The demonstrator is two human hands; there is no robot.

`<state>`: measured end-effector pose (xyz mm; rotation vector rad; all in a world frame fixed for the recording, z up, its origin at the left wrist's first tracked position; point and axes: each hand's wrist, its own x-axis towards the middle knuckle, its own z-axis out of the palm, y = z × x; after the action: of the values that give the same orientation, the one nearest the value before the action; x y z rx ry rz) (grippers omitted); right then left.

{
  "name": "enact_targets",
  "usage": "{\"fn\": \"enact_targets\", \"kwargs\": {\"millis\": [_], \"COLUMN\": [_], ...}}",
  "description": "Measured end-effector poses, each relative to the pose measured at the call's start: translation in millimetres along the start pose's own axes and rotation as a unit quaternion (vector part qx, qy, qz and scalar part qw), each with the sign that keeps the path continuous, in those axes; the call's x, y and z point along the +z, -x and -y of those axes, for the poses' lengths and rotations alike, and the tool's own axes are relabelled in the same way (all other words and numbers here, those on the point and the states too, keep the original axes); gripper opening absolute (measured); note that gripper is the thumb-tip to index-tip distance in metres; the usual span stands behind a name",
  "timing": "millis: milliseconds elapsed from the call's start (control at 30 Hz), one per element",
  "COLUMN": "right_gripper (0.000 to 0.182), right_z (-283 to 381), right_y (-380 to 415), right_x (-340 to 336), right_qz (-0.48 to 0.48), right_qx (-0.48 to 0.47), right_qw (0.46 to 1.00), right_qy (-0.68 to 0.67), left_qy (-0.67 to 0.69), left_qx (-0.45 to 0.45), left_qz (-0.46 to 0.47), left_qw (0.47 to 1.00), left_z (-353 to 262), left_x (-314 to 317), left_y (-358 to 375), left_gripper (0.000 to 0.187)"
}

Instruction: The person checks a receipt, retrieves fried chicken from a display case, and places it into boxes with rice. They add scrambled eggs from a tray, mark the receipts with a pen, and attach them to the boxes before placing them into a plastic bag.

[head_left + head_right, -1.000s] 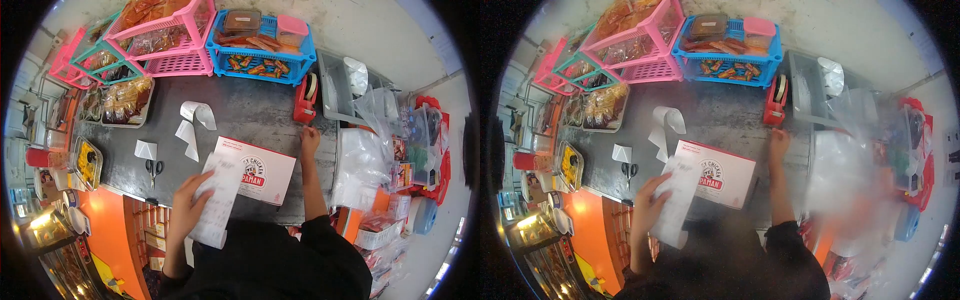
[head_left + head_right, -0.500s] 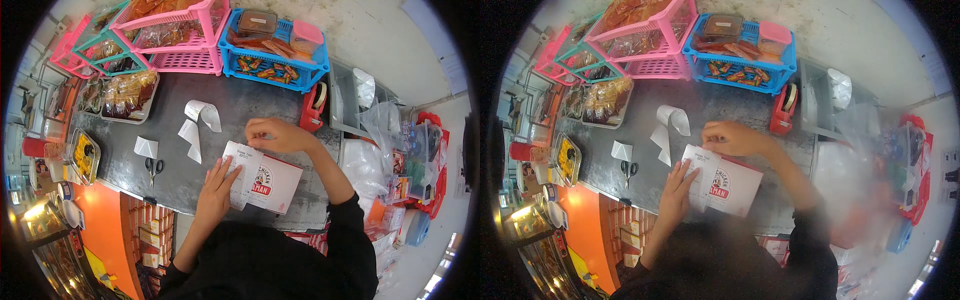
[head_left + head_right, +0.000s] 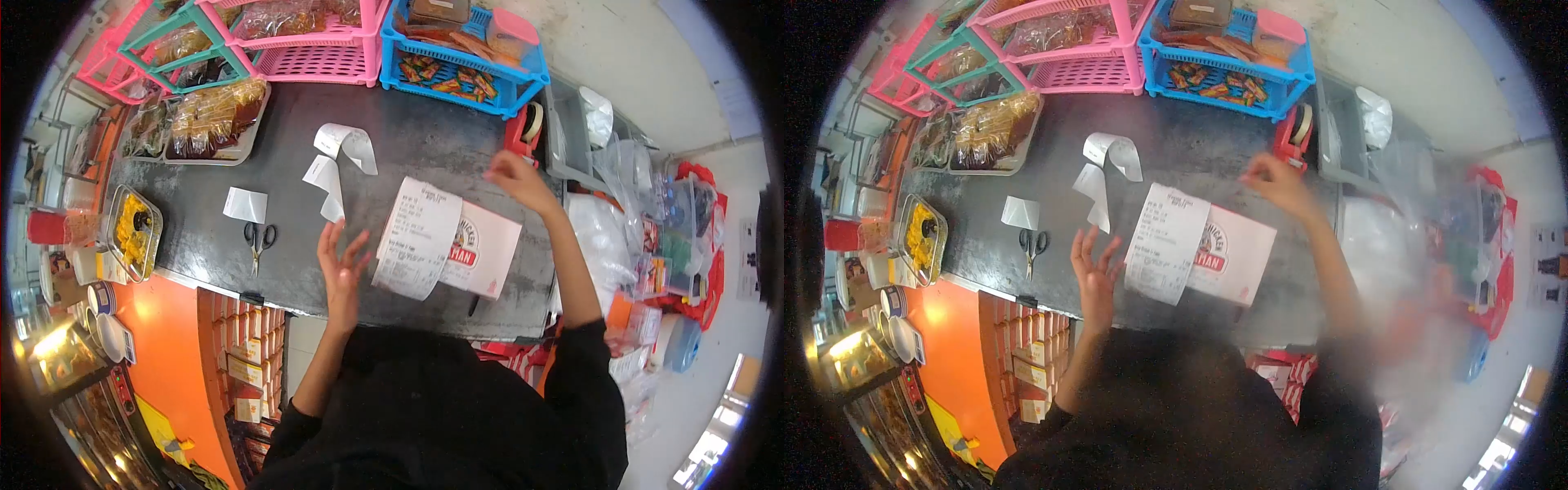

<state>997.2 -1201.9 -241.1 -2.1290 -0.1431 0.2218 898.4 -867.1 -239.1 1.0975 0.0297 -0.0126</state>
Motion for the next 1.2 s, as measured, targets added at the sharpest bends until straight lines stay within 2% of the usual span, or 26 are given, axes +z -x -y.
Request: {"fn": "enact_targets", "kwargs": {"millis": [33, 67, 100, 133, 167, 233, 267, 300, 367, 433, 467, 500, 533, 567, 633, 700, 733, 767, 800, 833, 933, 1067, 1100, 1133, 1167, 1200], "right_gripper": [0.016, 0.015, 0.014, 0.014, 0.014, 0.02, 0.029, 0.038, 0.038, 0.015, 0.02, 0.047, 0.061, 0.048, 0.036, 0.026, 0.023, 0.022, 0.021, 0.021, 0.02, 0.019, 0.021, 0.024, 0.029, 0.034], "right_z": [4, 13, 20, 14, 5, 6, -11, -54, -63, -46, -54, -34, -41, -71, -115, -139, -170, -178, -173, -168, -181, -180, -175, -168, -157, -172], "right_y": [29, 61, 93, 123, 151, 196, 224, 256, 295, 301, 311, 308, 317, 322, 331, 327, 324, 317, 310, 305, 304, 321, 318, 314, 305, 298], "right_x": [-5, -7, -5, 0, 10, 35, 45, 60, 92, 87, 75, 52, 26, 10, -39, -89, -108, -125, -135, -140, -132, -137, -148, -159, -167, -173], "right_qz": [-0.115, -0.18, -0.243, -0.289, -0.335, -0.431, -0.423, -0.447, -0.547, -0.574, -0.558, -0.523, -0.472, -0.49, -0.457, -0.391, -0.402, -0.33, -0.236, -0.138, -0.035, -0.009, 0.136, 0.279, 0.245, 0.059], "right_qx": [-0.005, 0.068, 0.138, 0.164, 0.19, 0.234, 0.274, 0.375, 0.236, 0.249, 0.174, 0.165, 0.185, 0.189, 0.221, 0.245, 0.104, 0.04, 0.064, 0.086, 0.079, 0.064, 0.054, 0.043, 0.098, 0.04], "right_qw": [0.993, 0.977, 0.947, 0.926, 0.901, 0.838, 0.852, 0.81, 0.802, 0.77, 0.789, 0.83, 0.835, 0.83, 0.833, 0.843, 0.868, 0.893, 0.908, 0.914, 0.918, 0.942, 0.929, 0.896, 0.895, 0.93], "right_qy": [-0.024, -0.093, -0.161, -0.181, -0.201, -0.239, -0.144, 0.064, 0.042, -0.124, -0.189, 0.104, 0.214, 0.187, 0.222, 0.276, 0.273, 0.303, 0.341, 0.373, 0.388, 0.331, 0.339, 0.342, 0.359, 0.36], "left_qy": [-0.025, -0.022, -0.038, -0.054, -0.053, -0.289, -0.352, -0.407, -0.382, -0.324, -0.269, -0.269, -0.143, -0.019, -0.057, 0.019, 0.023, -0.03, -0.091, -0.145, -0.164, -0.215, -0.215, -0.323, -0.424, -0.425], "left_qx": [-0.071, -0.075, -0.108, -0.141, -0.146, -0.072, -0.082, -0.087, -0.125, -0.215, -0.256, -0.255, -0.319, -0.382, -0.346, -0.338, -0.337, -0.356, -0.378, -0.344, -0.336, -0.182, -0.177, -0.074, 0.031, 0.036], "left_qz": [0.021, 0.03, 0.114, 0.197, 0.208, 0.274, 0.275, 0.285, 0.194, 0.177, 0.168, 0.194, 0.179, 0.155, 0.214, 0.091, 0.087, 0.043, -0.003, 0.058, 0.131, 0.294, 0.291, 0.351, 0.399, 0.394], "left_qw": [0.997, 0.996, 0.987, 0.969, 0.966, 0.915, 0.891, 0.864, 0.895, 0.904, 0.913, 0.908, 0.92, 0.911, 0.912, 0.937, 0.937, 0.933, 0.921, 0.926, 0.918, 0.913, 0.915, 0.876, 0.812, 0.814], "left_z": [3, 9, 16, 18, 14, 8, 9, 15, 27, 58, 67, 67, 60, 61, 107, 100, 117, 137, 145, 138, 164, 187, 189, 185, 185, 188], "left_x": [-21, -36, -50, -58, -58, -54, -60, -65, -75, -120, -124, -112, -94, -83, -92, -15, -1, 4, 7, 44, 110, 210, 234, 259, 280, 296], "left_y": [6, 10, 12, 15, 19, 21, 20, 22, 30, 39, 42, 47, 54, 58, 68, 93, 105, 113, 123, 135, 146, 132, 127, 122, 118, 116], "left_gripper": [0.084, 0.084, 0.08, 0.077, 0.077, 0.063, 0.055, 0.047, 0.033, 0.043, 0.051, 0.051, 0.059, 0.067, 0.07, 0.06, 0.06, 0.053, 0.046, 0.034, 0.033, 0.033, 0.033, 0.033, 0.034, 0.034]}}
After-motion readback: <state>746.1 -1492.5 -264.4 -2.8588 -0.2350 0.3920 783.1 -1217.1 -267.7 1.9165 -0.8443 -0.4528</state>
